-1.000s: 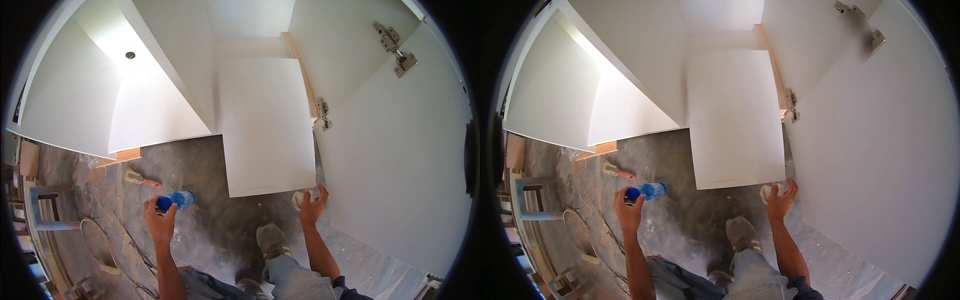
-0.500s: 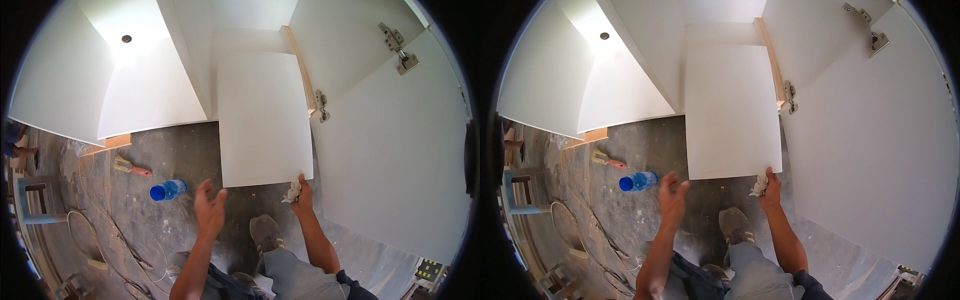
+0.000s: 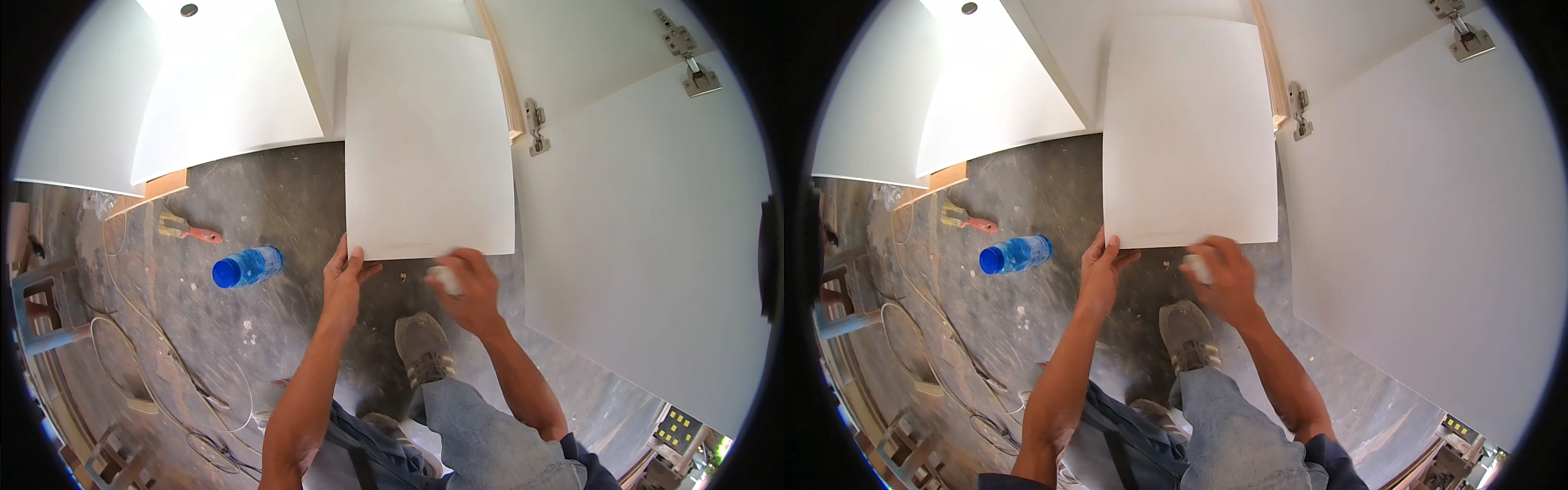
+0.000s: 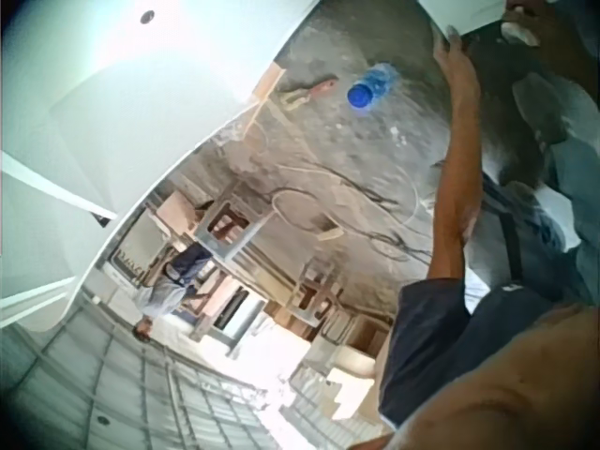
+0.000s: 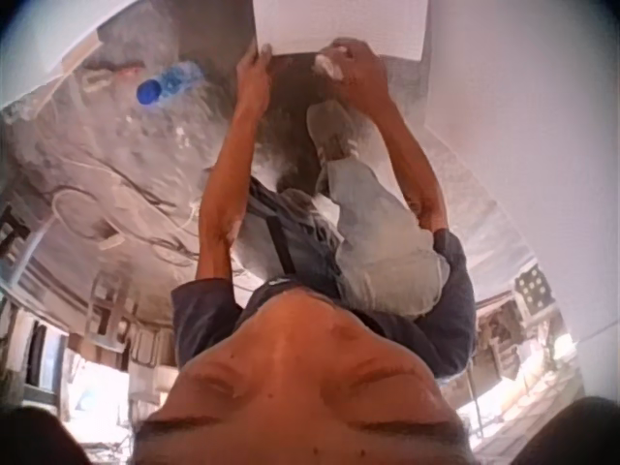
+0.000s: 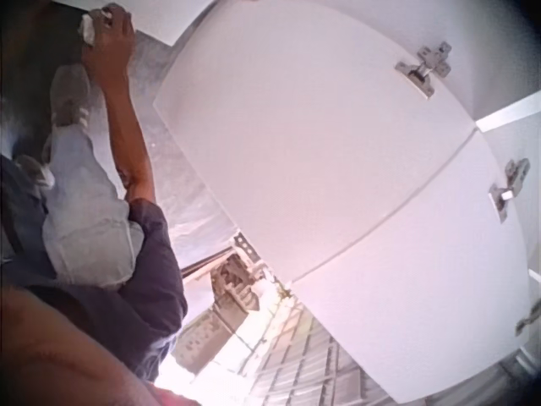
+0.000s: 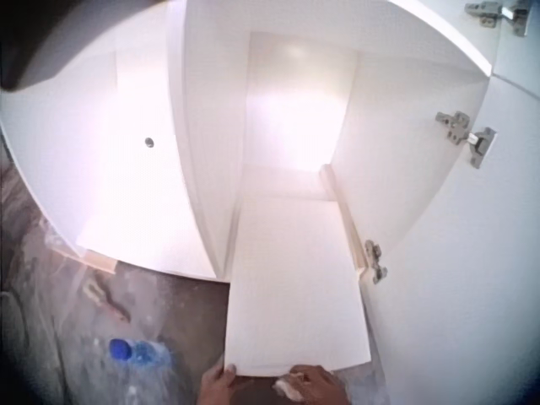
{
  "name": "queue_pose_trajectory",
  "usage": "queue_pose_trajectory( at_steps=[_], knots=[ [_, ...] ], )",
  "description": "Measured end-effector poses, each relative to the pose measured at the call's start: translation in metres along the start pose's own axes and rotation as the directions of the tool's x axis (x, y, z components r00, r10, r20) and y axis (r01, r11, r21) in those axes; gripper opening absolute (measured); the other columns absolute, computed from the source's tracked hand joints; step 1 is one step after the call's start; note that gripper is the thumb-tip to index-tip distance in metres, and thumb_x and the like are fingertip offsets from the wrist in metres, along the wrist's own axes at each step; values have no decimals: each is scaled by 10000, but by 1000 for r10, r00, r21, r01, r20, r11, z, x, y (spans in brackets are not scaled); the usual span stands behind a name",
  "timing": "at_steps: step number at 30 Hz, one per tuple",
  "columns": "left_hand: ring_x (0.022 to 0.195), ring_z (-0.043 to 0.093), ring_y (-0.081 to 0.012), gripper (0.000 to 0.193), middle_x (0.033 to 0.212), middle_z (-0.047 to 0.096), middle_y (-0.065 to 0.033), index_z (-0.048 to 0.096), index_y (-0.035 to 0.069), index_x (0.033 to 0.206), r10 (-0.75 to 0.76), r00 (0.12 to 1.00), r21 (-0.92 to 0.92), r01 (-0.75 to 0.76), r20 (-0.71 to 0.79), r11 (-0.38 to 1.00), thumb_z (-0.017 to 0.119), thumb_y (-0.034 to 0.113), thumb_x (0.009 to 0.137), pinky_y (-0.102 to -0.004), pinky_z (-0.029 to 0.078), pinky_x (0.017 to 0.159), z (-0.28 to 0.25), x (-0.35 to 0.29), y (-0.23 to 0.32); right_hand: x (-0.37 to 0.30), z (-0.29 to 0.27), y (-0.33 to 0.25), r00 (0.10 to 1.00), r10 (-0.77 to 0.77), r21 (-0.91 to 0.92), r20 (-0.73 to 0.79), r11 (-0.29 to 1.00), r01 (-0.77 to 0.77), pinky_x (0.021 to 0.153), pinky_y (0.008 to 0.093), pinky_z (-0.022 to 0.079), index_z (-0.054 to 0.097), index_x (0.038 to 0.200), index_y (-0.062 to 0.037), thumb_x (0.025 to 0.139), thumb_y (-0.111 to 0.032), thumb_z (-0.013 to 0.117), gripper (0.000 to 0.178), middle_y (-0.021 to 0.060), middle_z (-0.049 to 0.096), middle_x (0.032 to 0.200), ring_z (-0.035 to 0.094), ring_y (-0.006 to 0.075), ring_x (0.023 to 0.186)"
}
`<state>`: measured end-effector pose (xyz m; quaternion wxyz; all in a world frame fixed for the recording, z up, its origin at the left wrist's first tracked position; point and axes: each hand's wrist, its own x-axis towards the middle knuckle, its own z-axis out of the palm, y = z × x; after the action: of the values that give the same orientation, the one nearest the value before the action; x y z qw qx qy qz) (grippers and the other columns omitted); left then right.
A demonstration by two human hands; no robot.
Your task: The person wipes the inside and edges of a white wooden cabinet and its separate panels with a cloth, then uses a scraper to clean the surface.
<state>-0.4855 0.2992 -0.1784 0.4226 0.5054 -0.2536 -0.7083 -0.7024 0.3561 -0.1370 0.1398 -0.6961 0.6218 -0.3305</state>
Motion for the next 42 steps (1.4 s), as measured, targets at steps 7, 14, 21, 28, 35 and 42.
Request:
queue_pose_trajectory(
  at_steps=[7, 14, 21, 28, 35, 42],
  knots=[
    [1134, 651, -198, 471, 1311, 654, -101, 480, 30, 1525, -18, 997, -18, 19, 76, 1000, 479, 266, 1118, -358, 539, 968, -1, 1, 3, 66, 44, 1, 895, -335, -86, 295, 924, 374, 790, 396, 562, 651, 1109, -150, 569, -75, 876, 591, 21, 618, 1048, 630, 236, 930],
    [1169, 643, -210, 467, 1337, 644, -115, 473, -24, 1513, 12, 998, -65, -8, 69, 998, 474, 229, 1120, -378, 529, 1012, -3, 0, 4, 65, 47, 3, 870, -359, -71, 339, 912, 404, 797, 393, 540, 642, 1074, -157, 546, -89, 884, 585, 5, 609, 1041, 609, 227, 958],
    [1194, 640, -208, 469, 1370, 629, -124, 461, -30, 1517, -16, 998, -35, 18, 60, 999, 469, 222, 1122, -385, 539, 1024, -6, 4, -4, 62, 46, 6, 829, -364, -67, 424, 900, 430, 800, 399, 503, 633, 975, -118, 651, -125, 841, 385, 31, 597, 1029, 608, 247, 917],
    [1129, 669, -201, 470, 1328, 652, -123, 486, -39, 1492, 14, 999, -102, -11, 32, 995, 522, 213, 1098, -367, 573, 960, -2, 2, 3, 43, 22, 15, 936, -306, 49, 173, 952, 302, 683, 404, 480, 620, 833, -107, 622, -171, 856, 322, 48, 611, 907, 612, 263, 784],
    [1070, 666, -170, 499, 1263, 670, -118, 501, -48, 1471, 5, 1000, -47, -6, -25, 999, 637, 111, 1019, -325, 599, 860, -3, 3, 0, -28, 13, -1, 940, -241, 96, 242, 970, 224, 556, 385, 472, 633, 737, -81, 744, -161, 798, 183, 73, 593, 722, 614, 275, 623],
    [1123, 645, -194, 683, 1325, 620, -141, 398, -52, 1526, 84, 993, 125, -73, -83, 989, 724, 130, 954, -335, 571, 876, 12, -6, 5, -19, 14, -2, 951, 295, -26, -97, 954, -299, 626, 397, 509, 624, 1143, -74, 825, -150, 780, 363, 92, 617, 874, 644, 292, 714]
  ],
)
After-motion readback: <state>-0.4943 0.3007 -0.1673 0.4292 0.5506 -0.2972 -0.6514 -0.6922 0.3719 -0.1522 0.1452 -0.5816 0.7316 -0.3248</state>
